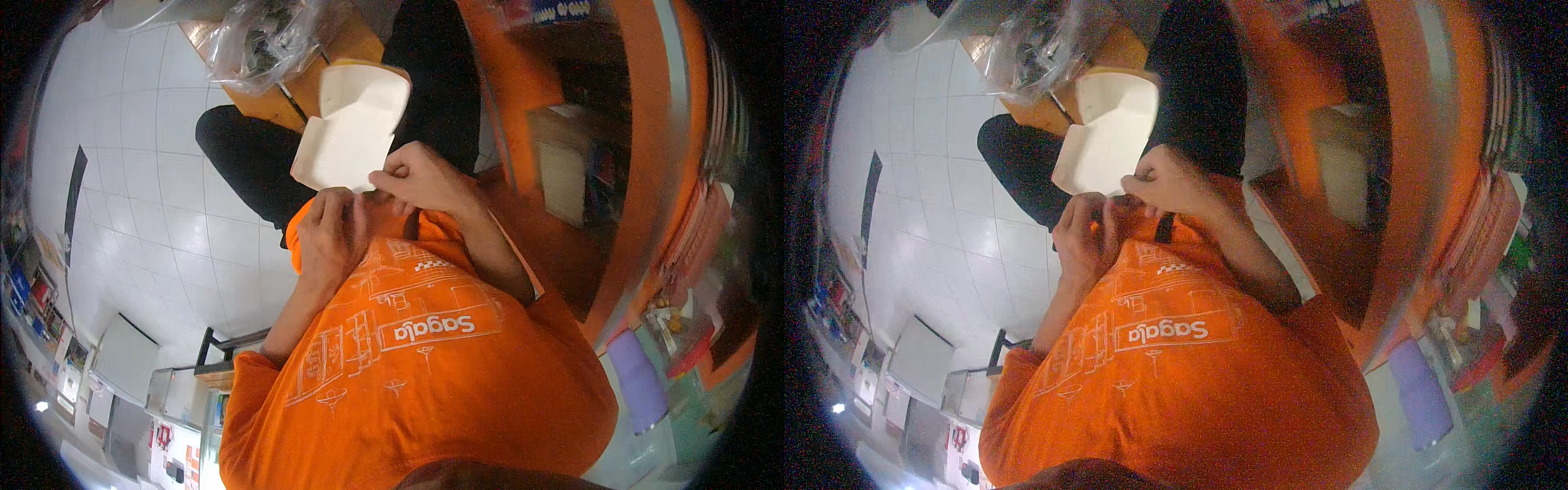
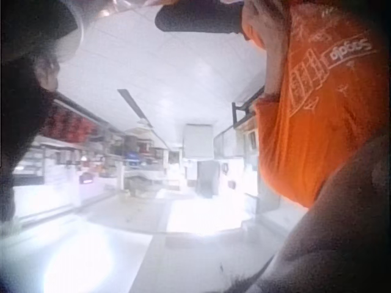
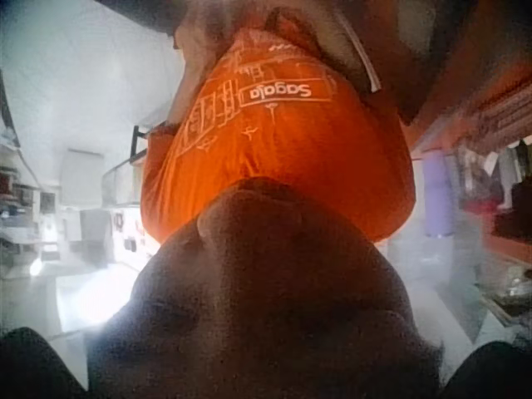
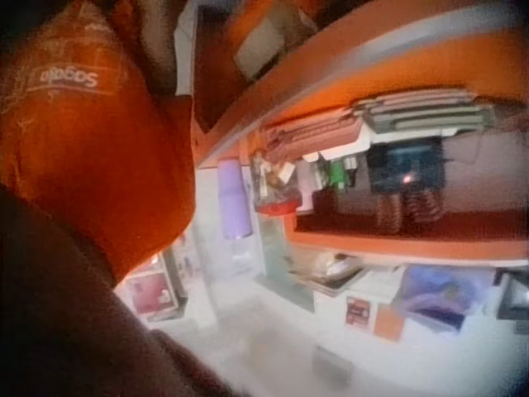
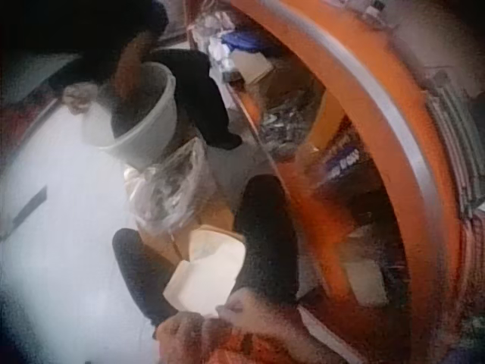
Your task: The person assembles small rectangular boxes by folding flat cardboard pieces and securing them with adhesive tape. They repeatedly pick up a box, fold the flaps, apply tape to seal the edges, and place the finished box on the counter.
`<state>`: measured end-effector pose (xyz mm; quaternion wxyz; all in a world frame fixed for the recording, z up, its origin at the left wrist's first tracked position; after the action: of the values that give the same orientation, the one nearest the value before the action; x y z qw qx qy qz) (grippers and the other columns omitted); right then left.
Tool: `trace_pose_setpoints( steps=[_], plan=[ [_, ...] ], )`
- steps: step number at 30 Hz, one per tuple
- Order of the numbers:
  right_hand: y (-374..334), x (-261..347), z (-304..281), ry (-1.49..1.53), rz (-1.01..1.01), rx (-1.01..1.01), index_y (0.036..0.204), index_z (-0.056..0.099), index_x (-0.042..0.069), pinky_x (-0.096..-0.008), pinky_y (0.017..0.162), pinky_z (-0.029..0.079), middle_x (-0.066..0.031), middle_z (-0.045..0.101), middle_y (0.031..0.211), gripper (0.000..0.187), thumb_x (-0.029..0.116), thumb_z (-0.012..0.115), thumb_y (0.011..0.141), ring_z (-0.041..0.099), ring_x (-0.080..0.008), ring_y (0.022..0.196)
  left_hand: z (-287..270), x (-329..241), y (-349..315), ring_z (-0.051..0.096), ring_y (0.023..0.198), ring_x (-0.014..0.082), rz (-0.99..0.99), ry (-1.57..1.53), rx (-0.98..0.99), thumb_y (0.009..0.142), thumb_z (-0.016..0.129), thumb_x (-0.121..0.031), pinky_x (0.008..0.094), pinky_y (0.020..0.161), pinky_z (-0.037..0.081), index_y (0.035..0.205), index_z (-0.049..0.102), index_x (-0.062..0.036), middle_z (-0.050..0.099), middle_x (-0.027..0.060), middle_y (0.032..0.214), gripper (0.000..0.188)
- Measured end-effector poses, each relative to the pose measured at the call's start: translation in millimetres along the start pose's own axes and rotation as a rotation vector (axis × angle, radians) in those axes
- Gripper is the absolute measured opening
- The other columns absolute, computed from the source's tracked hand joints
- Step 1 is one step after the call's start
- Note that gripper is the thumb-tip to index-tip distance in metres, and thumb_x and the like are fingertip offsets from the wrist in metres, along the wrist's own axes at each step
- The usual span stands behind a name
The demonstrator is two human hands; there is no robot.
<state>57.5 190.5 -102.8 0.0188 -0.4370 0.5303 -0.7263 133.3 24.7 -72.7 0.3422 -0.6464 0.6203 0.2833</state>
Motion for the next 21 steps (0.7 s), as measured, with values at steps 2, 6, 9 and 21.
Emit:
trace_pose_setpoints(
  steps=[2,6,9,21],
  plan=[
    [-0.8,-5.1,-1.2,0.039,-0.028,-0.025,0.080,0.063,-0.004,-0.0272,0.050,0.051,-0.0090,0.067,0.070,0.029,0.019,0.062,0.095,0.065,-0.0128,0.055,-1.9,0.1,-3.3,0.065,0.072,0.0352,-0.012,0.021,-0.047,0.090,0.065,-0.005,0.0412,0.061,0.052,0.090,0.059,-0.0001,0.065,0.0156,0.085,0.008],
    [-9.9,9.9,2.1,-0.263,-0.241,-0.202,0.082,0.060,-0.004,-0.0324,0.058,0.053,-0.0148,0.068,0.073,0.019,0.012,0.062,0.093,0.069,-0.0207,0.063,-2.2,1.7,-0.2,0.065,0.072,0.0346,-0.025,-0.018,0.041,0.089,0.065,-0.004,0.0397,0.060,0.052,0.091,0.060,0.0011,0.064,0.0170,0.082,0.008],
    [-15.2,20.1,9.2,-0.428,-0.349,-0.290,0.086,0.060,-0.003,-0.0354,0.064,0.054,-0.0188,0.068,0.078,0.013,0.008,0.063,0.091,0.071,-0.0261,0.072,-4.1,7.0,1.3,0.066,0.069,0.0264,-0.227,-0.062,0.045,0.089,0.066,-0.005,0.0342,0.058,0.051,0.091,0.061,0.0032,0.064,0.0164,0.079,0.010],
    [-9.9,13.6,20.5,-0.047,-0.409,-0.235,0.101,0.070,0.000,-0.0366,0.068,0.054,-0.0184,0.069,0.089,0.018,0.008,0.068,0.085,0.069,-0.0311,0.077,-9.0,32.4,-7.8,0.053,0.070,0.0049,-0.827,-0.869,0.128,0.098,0.061,-0.016,0.0217,0.064,0.042,0.095,0.065,0.0002,0.062,-0.0001,0.078,0.017]
  ],
)
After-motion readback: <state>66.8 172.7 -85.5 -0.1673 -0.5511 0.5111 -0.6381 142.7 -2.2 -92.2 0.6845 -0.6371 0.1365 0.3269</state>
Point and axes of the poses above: each hand's wrist, its own y-axis towards the middle knuckle, its own z-axis out of the palm, x = y × z, the point moved 2 cm from there along y, towards the middle knuckle
